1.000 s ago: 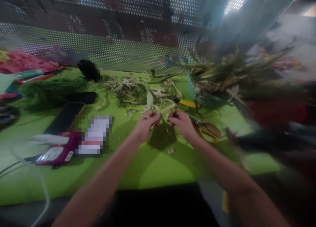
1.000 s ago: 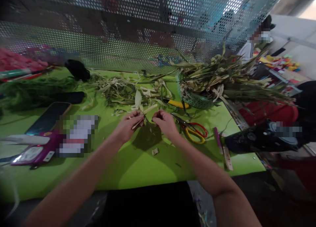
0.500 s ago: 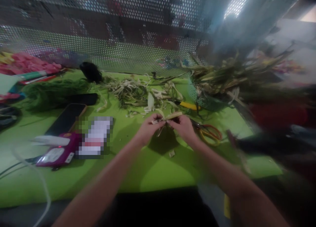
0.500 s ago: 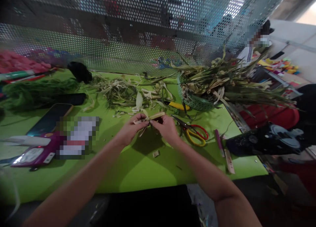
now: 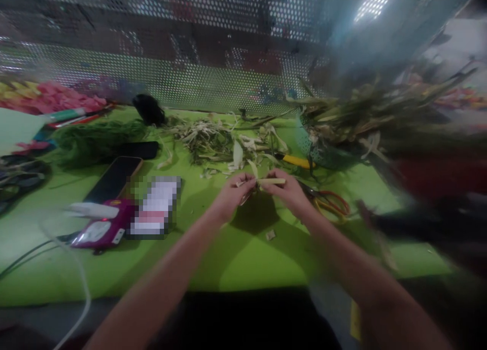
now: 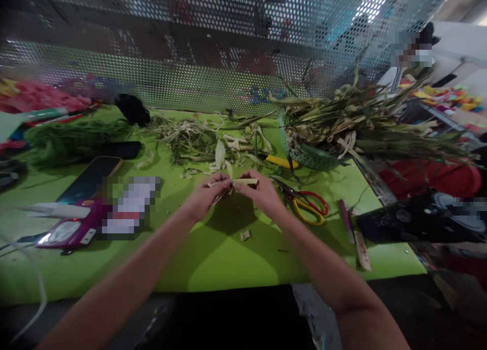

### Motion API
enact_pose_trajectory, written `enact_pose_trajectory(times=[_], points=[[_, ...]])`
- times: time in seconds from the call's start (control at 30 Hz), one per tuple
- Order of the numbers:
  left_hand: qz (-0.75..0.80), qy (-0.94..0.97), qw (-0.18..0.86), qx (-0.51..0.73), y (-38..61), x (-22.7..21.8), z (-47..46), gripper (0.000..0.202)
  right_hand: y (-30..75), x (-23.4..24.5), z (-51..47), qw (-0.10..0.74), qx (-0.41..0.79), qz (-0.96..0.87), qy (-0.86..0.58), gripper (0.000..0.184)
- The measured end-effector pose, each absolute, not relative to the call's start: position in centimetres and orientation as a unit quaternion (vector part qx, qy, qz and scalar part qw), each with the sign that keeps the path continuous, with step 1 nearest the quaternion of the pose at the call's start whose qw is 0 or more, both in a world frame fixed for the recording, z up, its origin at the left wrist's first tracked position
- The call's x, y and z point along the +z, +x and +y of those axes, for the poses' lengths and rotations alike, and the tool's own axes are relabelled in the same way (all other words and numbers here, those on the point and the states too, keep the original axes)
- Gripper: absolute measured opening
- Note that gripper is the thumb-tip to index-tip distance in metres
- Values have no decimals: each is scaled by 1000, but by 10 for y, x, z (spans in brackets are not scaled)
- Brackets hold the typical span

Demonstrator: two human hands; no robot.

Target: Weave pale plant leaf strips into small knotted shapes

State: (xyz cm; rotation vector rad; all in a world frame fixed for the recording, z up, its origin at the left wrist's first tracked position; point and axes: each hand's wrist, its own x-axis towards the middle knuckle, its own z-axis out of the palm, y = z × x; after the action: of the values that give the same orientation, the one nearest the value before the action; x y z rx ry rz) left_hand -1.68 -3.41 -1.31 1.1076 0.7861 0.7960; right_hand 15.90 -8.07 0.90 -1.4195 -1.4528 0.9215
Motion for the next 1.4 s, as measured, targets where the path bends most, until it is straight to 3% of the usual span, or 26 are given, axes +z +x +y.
enact_pose_trajectory(times=[0.3, 0.57, 0.93, 1.4], points=[[340, 597, 631, 361, -16, -12, -38, 17, 161, 6, -79, 485, 346, -551, -585, 33], [320, 568, 674, 348, -11, -14, -36, 19, 159, 13, -74, 503, 382, -495, -597, 39], [332, 615, 635, 329, -20, -16, -35, 19, 171, 10, -69, 479, 444, -539, -532, 31], [301, 689, 595, 284, -19, -14, -40, 22, 161, 7, -71, 534, 353, -526, -559, 25]])
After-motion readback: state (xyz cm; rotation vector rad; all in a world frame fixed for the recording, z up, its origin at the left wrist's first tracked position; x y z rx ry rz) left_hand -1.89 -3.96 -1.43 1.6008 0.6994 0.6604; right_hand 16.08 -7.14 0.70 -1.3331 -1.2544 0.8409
